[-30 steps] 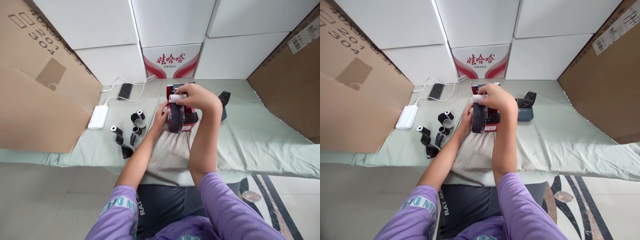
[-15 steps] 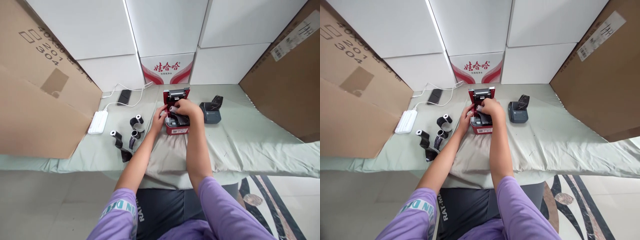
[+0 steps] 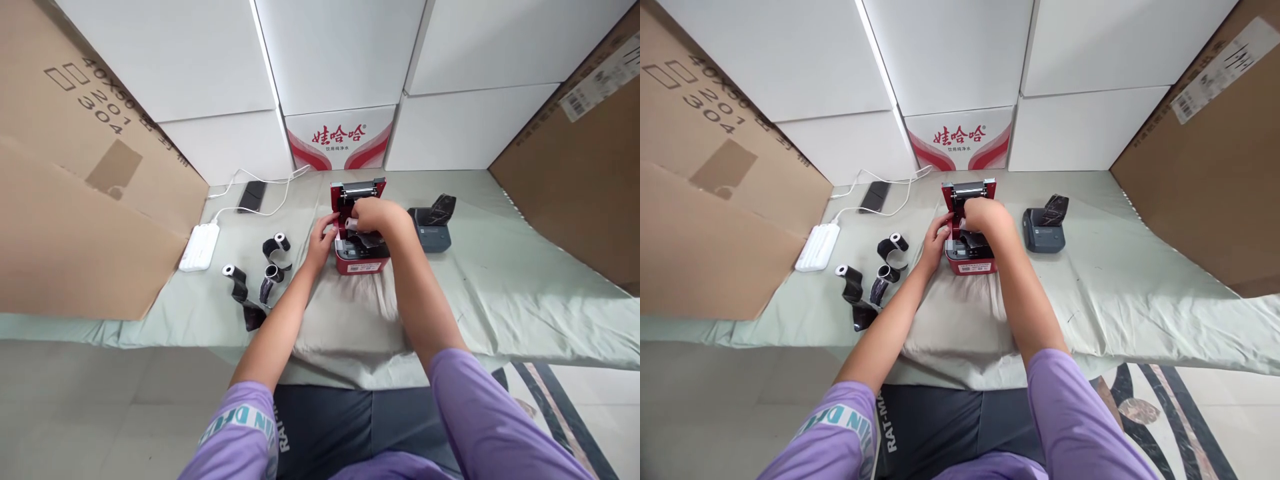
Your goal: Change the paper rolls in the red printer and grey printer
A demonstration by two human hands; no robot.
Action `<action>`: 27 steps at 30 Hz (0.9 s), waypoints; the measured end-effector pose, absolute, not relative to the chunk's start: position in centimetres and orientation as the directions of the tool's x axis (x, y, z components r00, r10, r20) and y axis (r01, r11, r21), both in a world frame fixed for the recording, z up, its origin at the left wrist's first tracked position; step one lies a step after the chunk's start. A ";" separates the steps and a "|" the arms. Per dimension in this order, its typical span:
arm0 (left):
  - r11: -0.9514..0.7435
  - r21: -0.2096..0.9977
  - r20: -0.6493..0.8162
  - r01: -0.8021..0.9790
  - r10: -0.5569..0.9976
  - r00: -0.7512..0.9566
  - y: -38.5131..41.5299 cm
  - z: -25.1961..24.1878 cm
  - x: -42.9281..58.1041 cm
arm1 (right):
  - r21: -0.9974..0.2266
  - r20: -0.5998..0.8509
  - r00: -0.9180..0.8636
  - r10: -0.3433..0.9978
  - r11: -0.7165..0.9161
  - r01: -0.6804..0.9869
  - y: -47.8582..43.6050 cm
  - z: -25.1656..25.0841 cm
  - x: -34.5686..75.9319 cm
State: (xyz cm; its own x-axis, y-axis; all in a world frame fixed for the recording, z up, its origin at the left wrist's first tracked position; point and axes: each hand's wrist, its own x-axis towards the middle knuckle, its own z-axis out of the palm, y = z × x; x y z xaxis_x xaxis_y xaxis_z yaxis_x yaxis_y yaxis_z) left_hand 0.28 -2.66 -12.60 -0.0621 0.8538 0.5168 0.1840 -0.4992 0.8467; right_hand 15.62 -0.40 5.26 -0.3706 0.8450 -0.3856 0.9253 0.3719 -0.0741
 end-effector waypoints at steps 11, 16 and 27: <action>-0.481 0.854 0.499 0.198 0.865 -0.053 -2.5 -12.9 0.0 | -0.110 -0.430 -0.410 0.804 0.404 0.908 -0.2 4.9 16.4; -0.480 0.858 0.494 0.185 0.869 -0.037 -2.3 -13.2 -0.2 | -0.050 -0.387 -0.367 0.846 0.378 0.924 -0.3 4.2 15.1; -0.478 0.847 0.495 0.233 0.869 -0.018 -3.1 -12.4 -0.1 | -0.286 0.086 -0.397 0.914 0.404 0.869 -2.5 7.8 19.1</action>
